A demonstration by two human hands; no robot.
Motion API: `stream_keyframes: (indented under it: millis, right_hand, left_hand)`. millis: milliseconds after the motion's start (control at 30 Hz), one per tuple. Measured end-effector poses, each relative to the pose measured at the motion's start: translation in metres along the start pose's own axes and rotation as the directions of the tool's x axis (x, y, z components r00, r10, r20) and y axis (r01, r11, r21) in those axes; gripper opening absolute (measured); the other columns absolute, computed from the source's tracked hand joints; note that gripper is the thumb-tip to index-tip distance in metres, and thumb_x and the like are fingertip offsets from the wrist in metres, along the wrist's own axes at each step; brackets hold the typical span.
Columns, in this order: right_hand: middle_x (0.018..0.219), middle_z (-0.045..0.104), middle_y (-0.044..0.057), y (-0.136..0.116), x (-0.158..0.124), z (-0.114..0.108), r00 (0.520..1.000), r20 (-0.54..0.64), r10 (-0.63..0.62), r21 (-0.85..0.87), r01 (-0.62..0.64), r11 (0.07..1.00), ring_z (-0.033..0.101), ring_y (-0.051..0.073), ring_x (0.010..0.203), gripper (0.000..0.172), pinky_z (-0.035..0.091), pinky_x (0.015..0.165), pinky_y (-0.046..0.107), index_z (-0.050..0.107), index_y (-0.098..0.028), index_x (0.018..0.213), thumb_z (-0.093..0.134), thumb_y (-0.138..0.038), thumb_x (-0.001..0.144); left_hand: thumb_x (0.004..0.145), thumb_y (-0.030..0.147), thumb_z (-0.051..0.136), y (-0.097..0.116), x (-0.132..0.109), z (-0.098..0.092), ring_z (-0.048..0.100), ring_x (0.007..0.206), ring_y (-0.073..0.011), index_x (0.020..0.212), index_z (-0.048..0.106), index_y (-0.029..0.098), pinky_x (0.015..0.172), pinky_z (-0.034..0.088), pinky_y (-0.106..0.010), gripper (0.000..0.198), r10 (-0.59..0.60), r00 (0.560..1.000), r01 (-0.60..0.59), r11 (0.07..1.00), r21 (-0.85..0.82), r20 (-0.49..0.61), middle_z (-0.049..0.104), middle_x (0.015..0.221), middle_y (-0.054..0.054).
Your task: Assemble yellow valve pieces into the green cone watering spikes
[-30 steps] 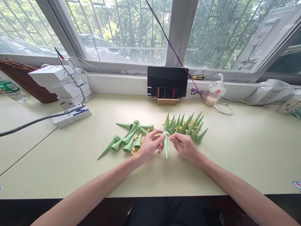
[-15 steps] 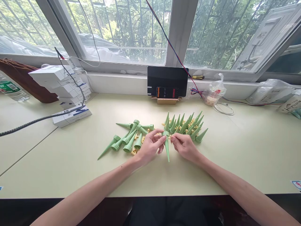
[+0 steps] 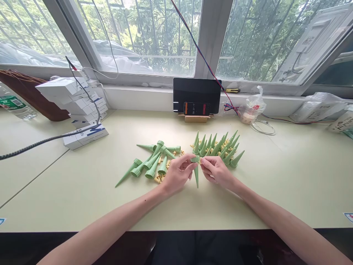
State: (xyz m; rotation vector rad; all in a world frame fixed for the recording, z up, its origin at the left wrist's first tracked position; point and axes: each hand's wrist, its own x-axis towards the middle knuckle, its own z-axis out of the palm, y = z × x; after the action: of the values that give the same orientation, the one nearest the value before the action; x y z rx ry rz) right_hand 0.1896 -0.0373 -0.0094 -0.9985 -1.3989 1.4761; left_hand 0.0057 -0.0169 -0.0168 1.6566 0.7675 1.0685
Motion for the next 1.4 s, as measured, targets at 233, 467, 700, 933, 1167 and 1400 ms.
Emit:
stream_keyframes:
  millis: [233, 467, 700, 933, 1167, 1400]
  right_hand:
    - [0.049, 0.022, -0.011, 0.001, 0.001, -0.004, 0.996, 0.072, 0.056, 0.098, -0.063, 0.993, 0.024, 0.004, 0.034, 0.044, 0.015, 0.032, 0.019, 0.042, -0.020, 0.064, 0.054, -0.049, 0.095]
    - [0.047, 0.028, -0.010, -0.001, 0.002, 0.001, 1.000, -0.022, -0.006, -0.025, 0.005, 1.000, 0.034, 0.006, 0.032, 0.045, 0.023, 0.034, 0.021, 0.043, -0.020, 0.065, 0.053, -0.052, 0.094]
    - [0.052, 0.042, -0.009, 0.001, 0.003, 0.002, 0.988, -0.070, -0.136, -0.119, 0.127, 0.985, 0.042, 0.007, 0.035, 0.039, 0.034, 0.039, 0.023, 0.047, -0.019, 0.071, 0.050, -0.048, 0.098]
    - [0.052, 0.044, -0.007, 0.006, 0.002, 0.001, 0.983, -0.079, -0.164, -0.142, 0.152, 0.978, 0.042, 0.008, 0.039, 0.037, 0.037, 0.040, 0.022, 0.049, -0.019, 0.073, 0.050, -0.046, 0.098]
    - [0.049, 0.046, -0.006, 0.011, 0.002, 0.002, 0.985, -0.087, -0.152, -0.186, 0.134, 0.973, 0.039, 0.008, 0.037, 0.036, 0.033, 0.038, 0.022, 0.057, -0.018, 0.080, 0.051, -0.050, 0.096]
    - [0.048, 0.045, -0.006, 0.013, 0.000, 0.002, 0.977, -0.100, -0.187, -0.242, 0.159, 0.957, 0.038, 0.009, 0.040, 0.037, 0.033, 0.041, 0.023, 0.060, -0.017, 0.079, 0.052, -0.050, 0.096]
  left_hand:
    - [0.090, 0.029, 0.061, 0.002, -0.001, 0.002, 0.050, 0.043, -0.0082, 0.101, 0.067, 0.019, 0.048, 0.044, -0.023, 0.016, 0.081, 0.997, -0.078, 0.988, 0.135, -0.019, 0.058, 0.062, 0.003]
    - [0.090, 0.035, 0.062, 0.006, 0.000, 0.001, 0.051, 0.045, -0.0079, 0.103, 0.062, 0.020, 0.046, 0.043, -0.022, 0.020, -0.051, 0.999, 0.051, 0.999, 0.009, -0.001, 0.055, 0.069, 0.003]
    - [0.092, 0.042, 0.058, 0.009, 0.004, 0.000, 0.051, 0.044, -0.0067, 0.107, 0.053, 0.023, 0.043, 0.042, -0.020, 0.025, -0.106, 0.993, 0.110, 0.989, -0.096, 0.046, 0.054, 0.072, 0.005]
    - [0.094, 0.046, 0.055, 0.009, 0.005, -0.001, 0.050, 0.042, -0.0073, 0.106, 0.053, 0.022, 0.042, 0.040, -0.020, 0.027, -0.125, 0.991, 0.129, 0.988, -0.087, 0.049, 0.054, 0.066, 0.005]
    - [0.091, 0.047, 0.060, 0.008, 0.005, -0.001, 0.048, 0.041, -0.0075, 0.104, 0.057, 0.019, 0.042, 0.040, -0.020, 0.031, -0.160, 0.986, 0.165, 0.976, -0.142, 0.048, 0.062, 0.067, 0.001]
    - [0.088, 0.046, 0.063, 0.009, 0.004, 0.001, 0.044, 0.038, -0.0055, 0.097, 0.058, 0.018, 0.038, 0.035, -0.020, 0.030, -0.197, 0.980, 0.199, 0.960, -0.199, 0.026, 0.062, 0.066, 0.002]
